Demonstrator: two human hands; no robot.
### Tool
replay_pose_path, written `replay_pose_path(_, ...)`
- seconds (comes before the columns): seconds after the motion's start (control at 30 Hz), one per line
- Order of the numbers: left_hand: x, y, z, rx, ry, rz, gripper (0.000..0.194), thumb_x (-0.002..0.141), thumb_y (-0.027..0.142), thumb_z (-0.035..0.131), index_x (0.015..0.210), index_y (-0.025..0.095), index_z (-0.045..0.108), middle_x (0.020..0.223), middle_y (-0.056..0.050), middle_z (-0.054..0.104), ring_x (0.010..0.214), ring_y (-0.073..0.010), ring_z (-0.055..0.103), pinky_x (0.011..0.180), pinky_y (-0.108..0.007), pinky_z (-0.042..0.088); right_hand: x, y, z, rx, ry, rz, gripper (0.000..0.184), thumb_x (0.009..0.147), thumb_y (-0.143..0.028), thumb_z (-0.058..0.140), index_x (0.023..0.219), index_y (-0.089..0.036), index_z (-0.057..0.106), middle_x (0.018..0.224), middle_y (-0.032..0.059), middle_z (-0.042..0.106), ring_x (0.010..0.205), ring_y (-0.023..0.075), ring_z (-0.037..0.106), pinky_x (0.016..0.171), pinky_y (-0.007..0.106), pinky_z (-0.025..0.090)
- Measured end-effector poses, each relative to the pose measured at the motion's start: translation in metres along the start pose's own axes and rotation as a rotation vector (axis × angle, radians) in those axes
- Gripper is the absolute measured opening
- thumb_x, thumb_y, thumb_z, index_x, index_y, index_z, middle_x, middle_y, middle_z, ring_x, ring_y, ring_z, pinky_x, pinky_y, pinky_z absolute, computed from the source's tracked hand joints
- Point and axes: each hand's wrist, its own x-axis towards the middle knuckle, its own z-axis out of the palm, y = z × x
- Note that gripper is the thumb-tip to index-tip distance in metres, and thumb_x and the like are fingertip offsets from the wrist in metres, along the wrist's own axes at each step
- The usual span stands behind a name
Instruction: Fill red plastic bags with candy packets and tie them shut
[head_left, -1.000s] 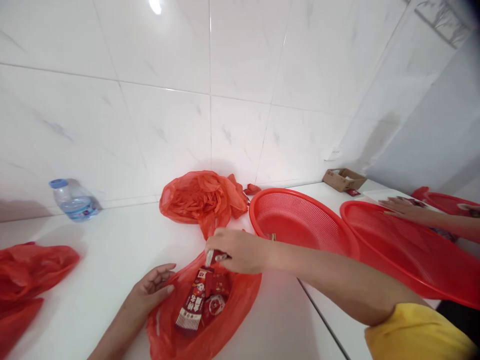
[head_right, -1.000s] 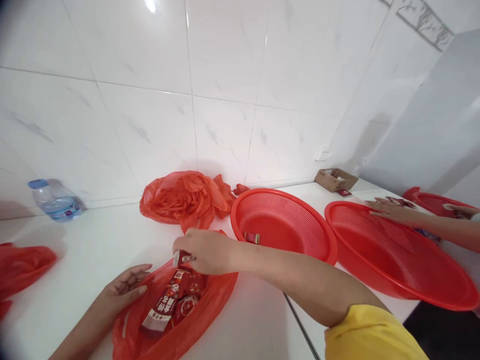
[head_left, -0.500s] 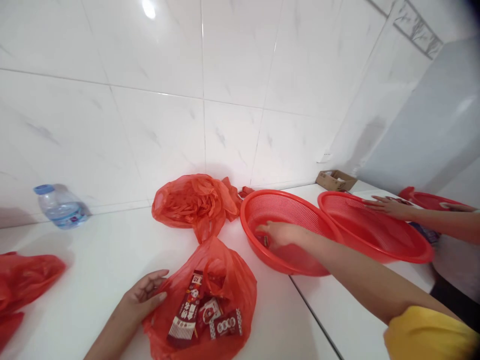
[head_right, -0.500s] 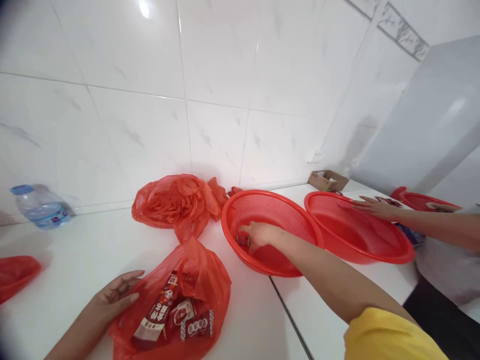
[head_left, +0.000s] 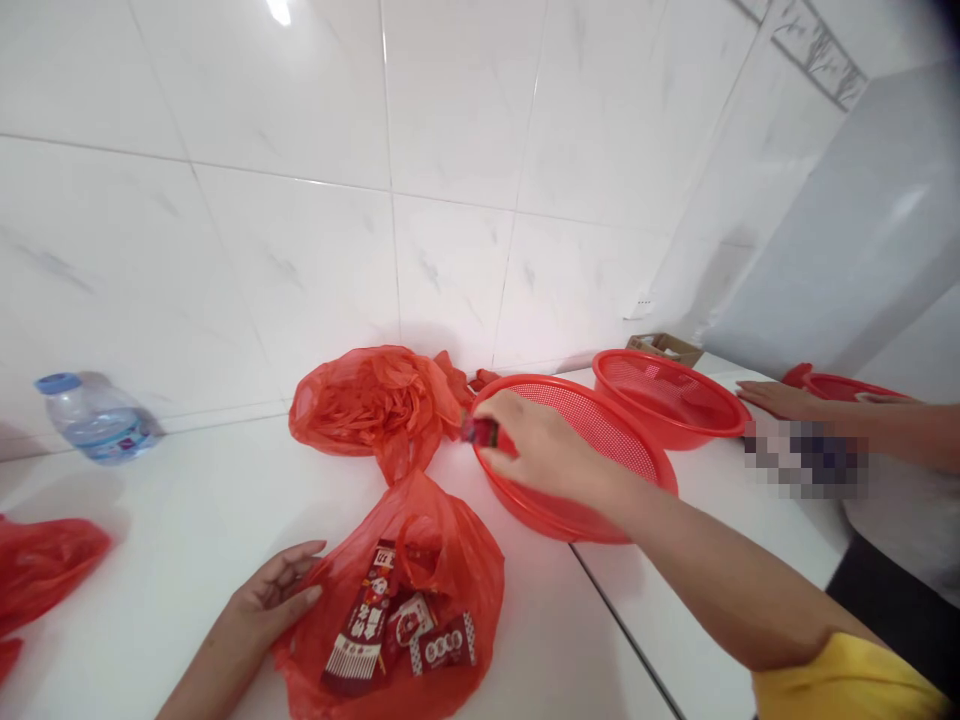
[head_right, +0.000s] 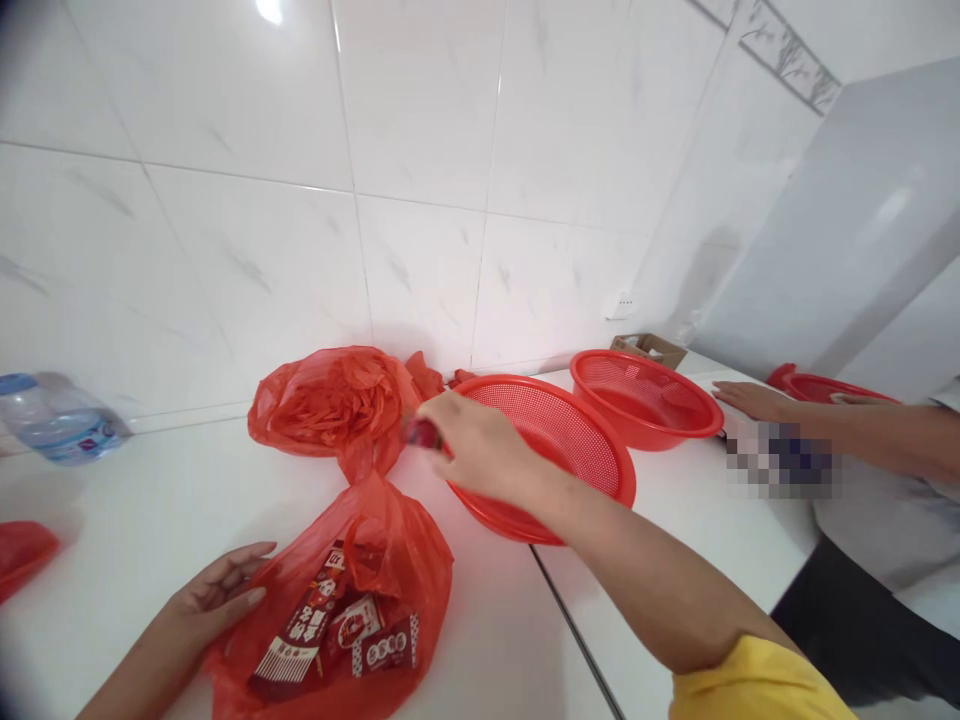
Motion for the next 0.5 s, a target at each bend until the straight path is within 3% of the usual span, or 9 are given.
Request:
replay_pose_path(0.13,0.001,-0.002,-0.002,-0.019,-0.033,-0.012,0.059,0.051,0.034,0.083,0.105,0.022,0.061,0.108,-0.006,0.066,0.099,-0.0288,0.062,0.078,-0.035,0.056,-0.019,-0.059,0.033,-0.05,0.042,-0.425,0.017,0.082,-0.027,0.049,0.097,-0.02,0.054,0.094,0.0057,0.06,0.084,0.0172,0.053,0.073,0.03,0.042)
replay_pose_path(0.23,0.003,-0.005,-0.005,-0.029,-0.054,-0.015,0.059,0.054,0.032,0.083,0.107,0.022,0.059,0.112,-0.007,0.064,0.102,-0.0291,0.061,0.079,-0.035,0.055,-0.032,-0.071,0.066,-0.087,0.004,-0.52,0.021,0.084,-0.032,0.051,0.1,-0.019,0.055,0.096,0.0066,0.061,0.082,0.017,0.054,0.074,0.03,0.045)
replay_pose_path(0.33,0.004,-0.007,-0.007,-0.018,-0.033,-0.012,0.057,0.054,0.033,0.083,0.105,0.022,0.06,0.113,-0.006,0.063,0.107,-0.0287,0.058,0.079,-0.032,0.055,-0.043,-0.059,0.073,-0.077,0.048,-0.445,0.038,0.083,-0.045,0.055,0.111,-0.019,0.052,0.108,0.0081,0.059,0.096,0.0193,0.054,0.086,0.033,0.044)
replay_pose_path(0.43,0.003,-0.005,-0.006,-0.019,-0.029,-0.022,0.058,0.053,0.034,0.083,0.105,0.023,0.06,0.112,-0.006,0.064,0.106,-0.0289,0.059,0.079,-0.033,0.055,-0.059,-0.032,0.058,-0.118,0.15,-0.159,0.044,0.082,-0.045,0.055,0.118,-0.019,0.05,0.117,0.0117,0.056,0.108,0.0232,0.051,0.092,0.039,0.043)
replay_pose_path(0.5,0.002,-0.003,-0.003,-0.023,-0.039,-0.041,0.061,0.052,0.035,0.083,0.107,0.023,0.059,0.111,-0.006,0.065,0.104,-0.0298,0.06,0.079,-0.035,0.056,-0.076,-0.012,0.048,-0.194,0.142,0.033,0.05,0.081,-0.039,0.058,0.125,-0.017,0.046,0.121,0.0145,0.054,0.111,0.0263,0.051,0.091,0.043,0.044)
